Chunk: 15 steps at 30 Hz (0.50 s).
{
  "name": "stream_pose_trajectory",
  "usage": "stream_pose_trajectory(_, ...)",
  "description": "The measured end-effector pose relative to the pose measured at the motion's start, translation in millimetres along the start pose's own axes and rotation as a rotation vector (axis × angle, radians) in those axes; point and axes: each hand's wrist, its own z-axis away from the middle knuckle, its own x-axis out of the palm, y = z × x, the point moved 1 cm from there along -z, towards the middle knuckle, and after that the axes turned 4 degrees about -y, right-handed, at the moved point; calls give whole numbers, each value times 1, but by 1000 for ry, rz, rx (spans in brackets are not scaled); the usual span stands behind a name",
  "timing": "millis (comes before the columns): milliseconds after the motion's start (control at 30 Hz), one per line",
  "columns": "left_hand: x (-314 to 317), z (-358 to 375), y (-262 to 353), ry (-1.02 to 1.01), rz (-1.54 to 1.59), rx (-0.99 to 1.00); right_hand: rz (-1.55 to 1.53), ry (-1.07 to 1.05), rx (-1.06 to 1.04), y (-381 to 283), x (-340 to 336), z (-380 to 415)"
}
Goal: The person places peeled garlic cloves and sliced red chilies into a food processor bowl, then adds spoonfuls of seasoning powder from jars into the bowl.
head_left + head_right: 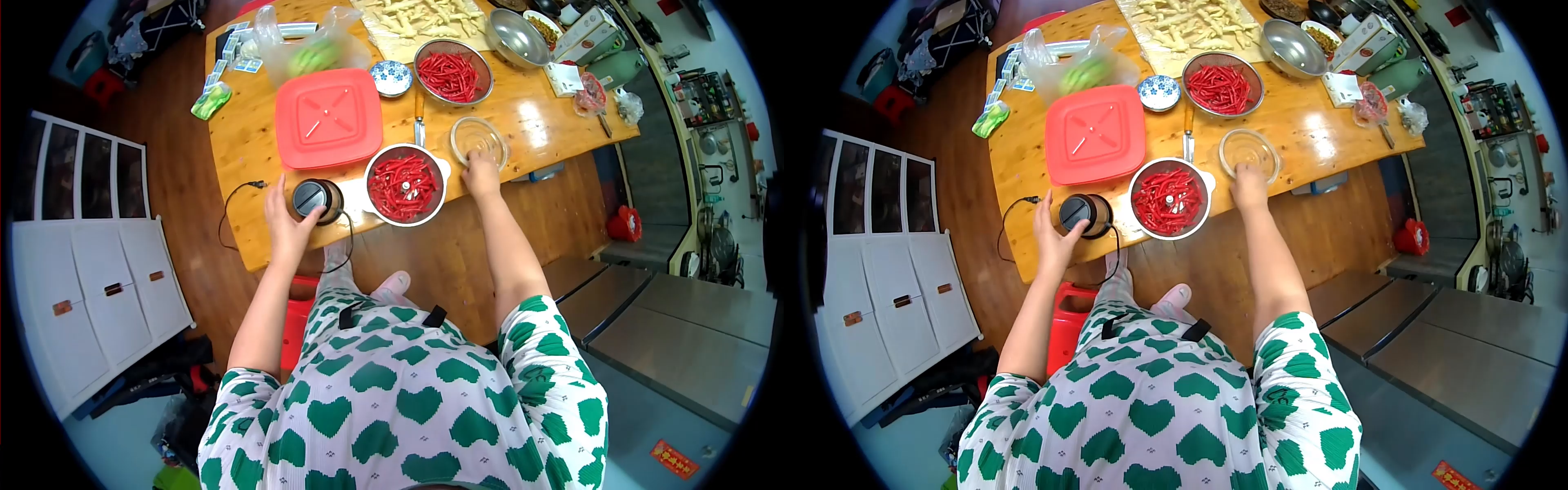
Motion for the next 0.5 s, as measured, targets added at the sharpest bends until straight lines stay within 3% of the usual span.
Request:
stream_pose_trajectory(133, -10, 5, 42, 240, -69, 131, -192, 263, -73, -2, -61, 19)
stream_pose_trajectory(233, -8, 7, 60, 166, 28, 237, -376, 414, 39, -28, -125, 53)
stream_pose_trajectory(367, 15, 11, 78, -134, 318, 151, -1087, 439, 204, -58, -174, 88)
stream_pose_trajectory(467, 55, 17, 62, -242, 395, 76, -1442, 205, 409, -65, -169, 90)
stream_pose_trajectory(500, 67, 18, 57, -265, 490, -39, -1516, 130, 440, -67, -152, 88)
